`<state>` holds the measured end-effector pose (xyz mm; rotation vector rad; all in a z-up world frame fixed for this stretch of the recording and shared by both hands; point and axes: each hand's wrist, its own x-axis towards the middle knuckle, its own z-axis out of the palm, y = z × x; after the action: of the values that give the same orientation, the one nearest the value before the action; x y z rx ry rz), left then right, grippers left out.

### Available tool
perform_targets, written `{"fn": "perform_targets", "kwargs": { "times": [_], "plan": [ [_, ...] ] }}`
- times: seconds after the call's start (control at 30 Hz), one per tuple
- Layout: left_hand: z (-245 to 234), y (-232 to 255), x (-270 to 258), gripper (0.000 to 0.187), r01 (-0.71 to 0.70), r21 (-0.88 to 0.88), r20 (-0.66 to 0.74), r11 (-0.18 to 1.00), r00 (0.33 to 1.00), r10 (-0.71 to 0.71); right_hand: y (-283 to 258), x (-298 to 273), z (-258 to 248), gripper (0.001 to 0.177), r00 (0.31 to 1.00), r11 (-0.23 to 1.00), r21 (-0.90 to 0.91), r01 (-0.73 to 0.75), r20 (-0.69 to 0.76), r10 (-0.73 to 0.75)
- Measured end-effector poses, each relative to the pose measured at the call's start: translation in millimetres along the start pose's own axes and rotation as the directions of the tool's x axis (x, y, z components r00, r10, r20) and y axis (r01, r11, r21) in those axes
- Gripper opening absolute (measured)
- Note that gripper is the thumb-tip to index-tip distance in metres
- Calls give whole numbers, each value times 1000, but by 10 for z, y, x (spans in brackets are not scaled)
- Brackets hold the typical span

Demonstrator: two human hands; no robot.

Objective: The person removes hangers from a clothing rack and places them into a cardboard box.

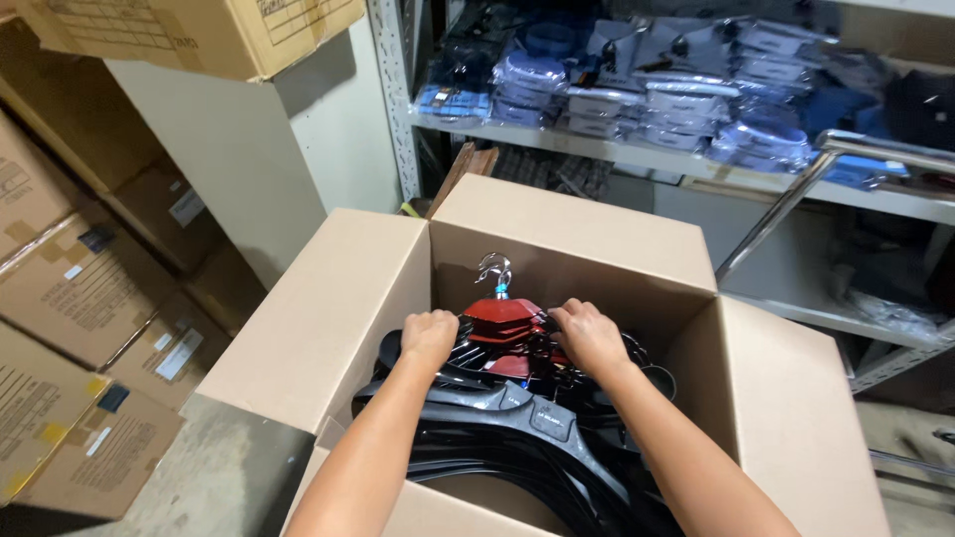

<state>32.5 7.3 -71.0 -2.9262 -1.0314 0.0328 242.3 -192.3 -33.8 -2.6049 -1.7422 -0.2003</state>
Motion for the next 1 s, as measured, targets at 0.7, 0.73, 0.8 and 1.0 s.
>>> {"fn": "perform_targets", "kwargs": {
  "times": [0.7,0.73,0.8,1.0],
  "plan": [
    [-2120,1694,-544,46,-445,-19,-336,895,846,413,1365,-3651,-1680,55,725,946,299,-125,-623,293],
    [-2208,1898,-584,47,-467,-10,-349,884,830,434,1471,-3862,-1687,58,701,935,327,-136,-635,324],
    [-2487,2397,-745,49,-532,-31,-349,846,799,490,1669,-4305,-1782,57,623,917,329,-227,-675,396],
    [-2896,4114,-969,57,-660,-103,-344,744,725,596,2536,-5609,-2061,57,410,834,353,-424,-747,524]
  ]
}}
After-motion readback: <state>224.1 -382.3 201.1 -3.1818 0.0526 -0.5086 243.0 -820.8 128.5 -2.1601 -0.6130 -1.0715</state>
